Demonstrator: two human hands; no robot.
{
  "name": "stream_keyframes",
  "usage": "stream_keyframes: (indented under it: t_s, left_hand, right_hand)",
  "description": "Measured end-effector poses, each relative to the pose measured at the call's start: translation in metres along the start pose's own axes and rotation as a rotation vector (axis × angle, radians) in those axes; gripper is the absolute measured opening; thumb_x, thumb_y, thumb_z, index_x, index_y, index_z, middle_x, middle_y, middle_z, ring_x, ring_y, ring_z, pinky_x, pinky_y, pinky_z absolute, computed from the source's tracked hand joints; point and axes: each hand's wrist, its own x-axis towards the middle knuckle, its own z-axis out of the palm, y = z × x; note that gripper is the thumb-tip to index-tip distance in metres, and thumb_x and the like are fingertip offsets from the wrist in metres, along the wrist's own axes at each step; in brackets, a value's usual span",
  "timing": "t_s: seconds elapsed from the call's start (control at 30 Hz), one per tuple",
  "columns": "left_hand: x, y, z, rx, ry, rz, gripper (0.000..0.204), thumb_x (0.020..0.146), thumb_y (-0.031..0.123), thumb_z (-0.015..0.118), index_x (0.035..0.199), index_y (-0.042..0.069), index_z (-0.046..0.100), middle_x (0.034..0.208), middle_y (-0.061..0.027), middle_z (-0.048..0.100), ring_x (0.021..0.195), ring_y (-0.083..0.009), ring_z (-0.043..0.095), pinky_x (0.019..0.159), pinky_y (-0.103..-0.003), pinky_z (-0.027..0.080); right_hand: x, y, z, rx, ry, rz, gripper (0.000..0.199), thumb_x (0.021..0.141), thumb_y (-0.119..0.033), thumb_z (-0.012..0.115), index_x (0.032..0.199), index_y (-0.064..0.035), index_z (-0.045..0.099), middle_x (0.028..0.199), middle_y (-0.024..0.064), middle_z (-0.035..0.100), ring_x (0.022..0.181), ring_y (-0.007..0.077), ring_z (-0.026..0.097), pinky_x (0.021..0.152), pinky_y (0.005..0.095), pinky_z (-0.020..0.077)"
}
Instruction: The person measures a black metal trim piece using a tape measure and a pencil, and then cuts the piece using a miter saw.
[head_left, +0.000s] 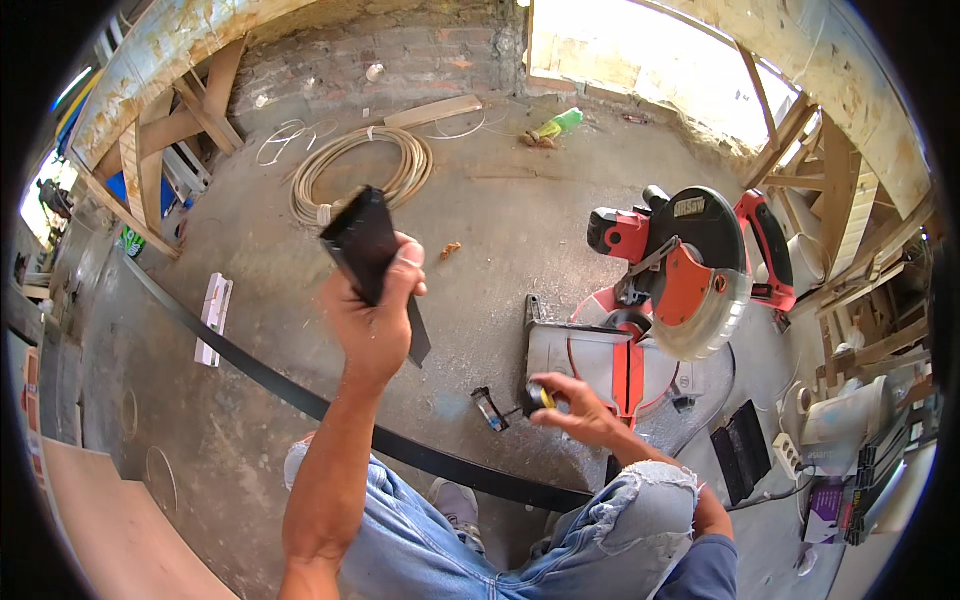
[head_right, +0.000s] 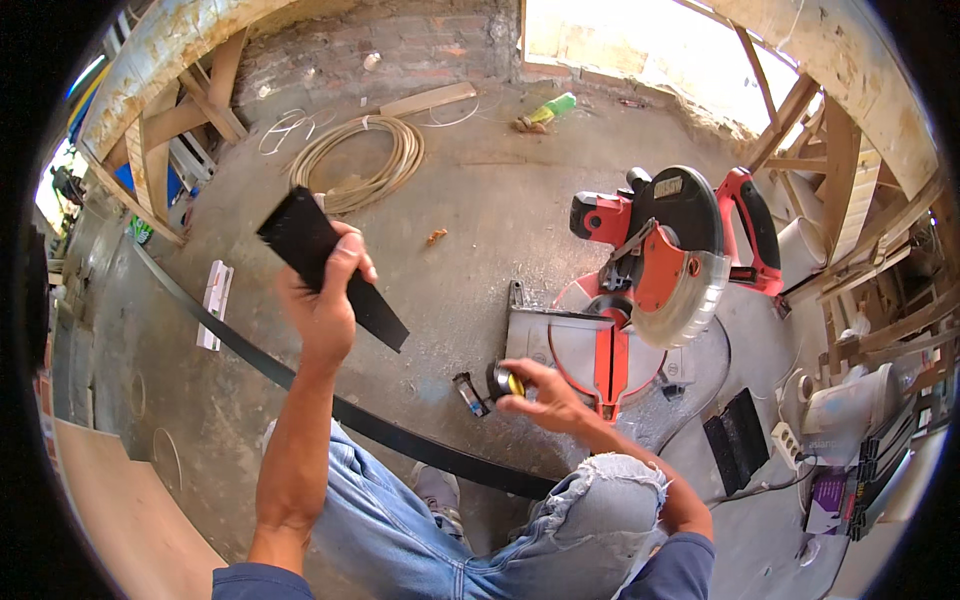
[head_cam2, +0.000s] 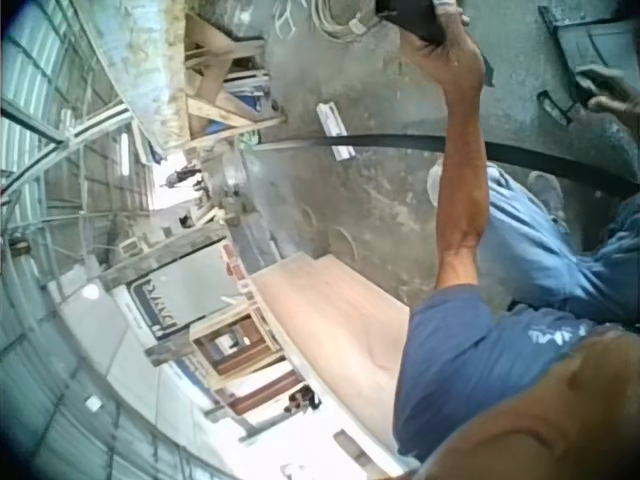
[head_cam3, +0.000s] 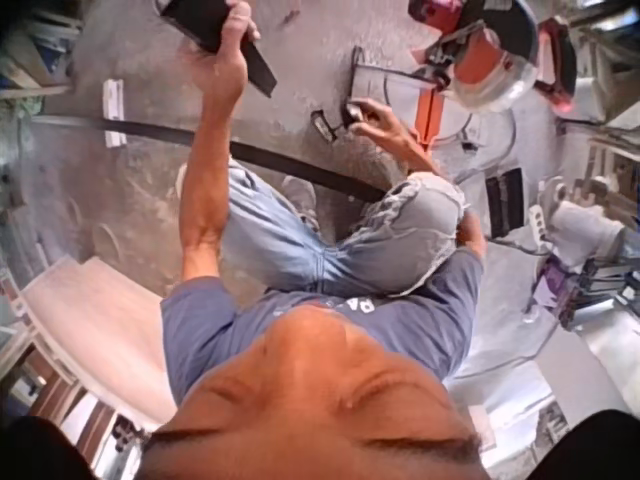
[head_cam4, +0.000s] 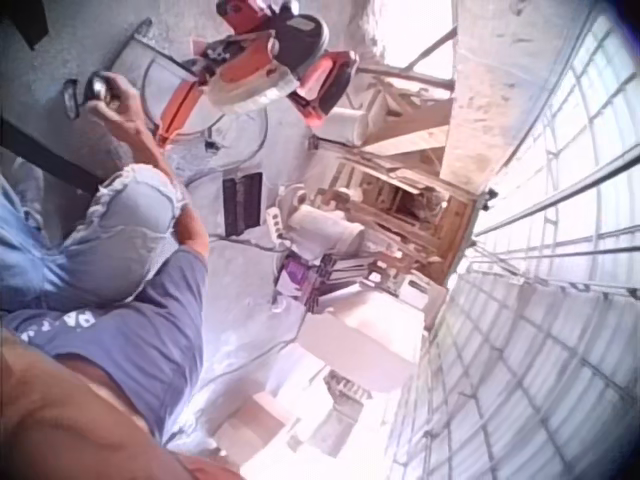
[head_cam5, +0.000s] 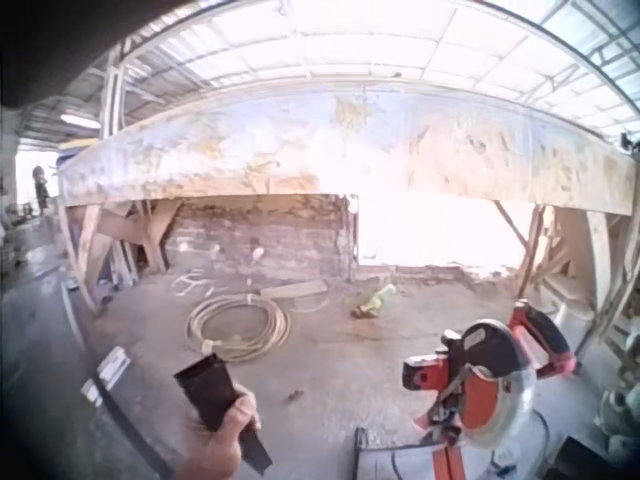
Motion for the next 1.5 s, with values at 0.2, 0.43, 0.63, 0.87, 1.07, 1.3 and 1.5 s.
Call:
stream_keyframes:
  t_s: [0.2,0.43,0.63,0.87,1.07,1.3,1.5]
  left_hand:
    - [-0.014,-0.026,0.026,-0.129,-0.131,-0.33,0.015,0.093,0.013,0.072,0.09,-0.001,0.068,0.076,-0.005,0.066,0.066,-0.0126,0.062,0.061,-0.026,0.05]
    - [-0.022,-0.015,0.043,-0.206,-0.199,-0.405,0.019,0.091,0.022,0.076,0.09,0.003,0.072,0.079,0.0007,0.068,0.07,-0.0076,0.06,0.062,-0.024,0.047]
    - [-0.02,-0.022,0.036,-0.25,-0.142,-0.495,0.018,0.092,0.019,0.074,0.091,0.002,0.069,0.076,-0.0039,0.067,0.065,-0.0129,0.063,0.062,-0.028,0.05]
    - [0.013,-0.021,0.007,-0.39,0.096,-0.432,0.016,0.091,0.016,0.074,0.093,0.002,0.066,0.072,-0.0083,0.064,0.063,-0.019,0.064,0.06,-0.031,0.051]
    - [0.018,-0.024,0.001,-0.43,0.194,-0.464,0.04,0.091,0.043,0.072,0.092,0.004,0.063,0.074,-0.0045,0.06,0.064,-0.0175,0.061,0.061,-0.034,0.052]
    - [0.008,-0.03,0.021,-0.533,0.001,-0.508,0.076,0.088,0.079,0.041,0.093,0.005,0.058,0.074,-0.0053,0.055,0.069,-0.0188,0.058,0.066,-0.036,0.051]
    - [0.014,-0.022,0.013,-0.69,0.027,-0.525,0.078,0.085,0.083,0.038,0.09,0.007,0.056,0.076,-0.0048,0.054,0.071,-0.0187,0.056,0.07,-0.037,0.05]
  right_hand:
    - [0.042,-0.104,-0.017,0.197,0.148,-0.294,0.058,0.086,-0.02,0.059,0.137,0.0043,0.048,0.118,0.0098,0.058,0.108,0.018,0.054,0.097,0.0324,0.0422]
    - [0.072,-0.154,-0.007,-0.271,0.33,-0.598,0.056,0.089,-0.028,0.071,0.128,0.0008,0.044,0.103,0.0216,0.06,0.092,0.036,0.062,0.083,0.0417,0.0486]
    - [0.06,-0.141,-0.01,-0.414,0.209,-0.5,0.068,0.093,-0.036,0.068,0.14,-0.0028,0.033,0.104,0.0262,0.06,0.091,0.0381,0.062,0.082,0.0443,0.0483]
    - [-0.016,-0.03,-0.036,-0.594,0.137,-0.264,0.058,0.096,-0.021,0.064,0.143,-0.0066,0.033,0.121,0.0253,0.055,0.114,0.0409,0.056,0.097,0.0462,0.0437]
    - [-0.081,-0.013,-0.035,-0.413,0.138,0.048,0.05,0.096,-0.021,0.061,0.14,-0.0092,0.042,0.118,0.0193,0.058,0.109,0.0335,0.057,0.097,0.0395,0.0437]
    - [-0.05,-0.056,-0.028,-0.135,0.108,-0.006,0.045,0.098,-0.025,0.055,0.137,-0.0061,0.046,0.114,0.0155,0.061,0.106,0.0242,0.056,0.096,0.0328,0.0419]
    - [-0.044,-0.058,-0.021,-0.185,0.01,0.035,0.045,0.098,-0.028,0.056,0.136,-0.0061,0.048,0.123,0.0176,0.06,0.11,0.0288,0.058,0.099,0.0367,0.043]
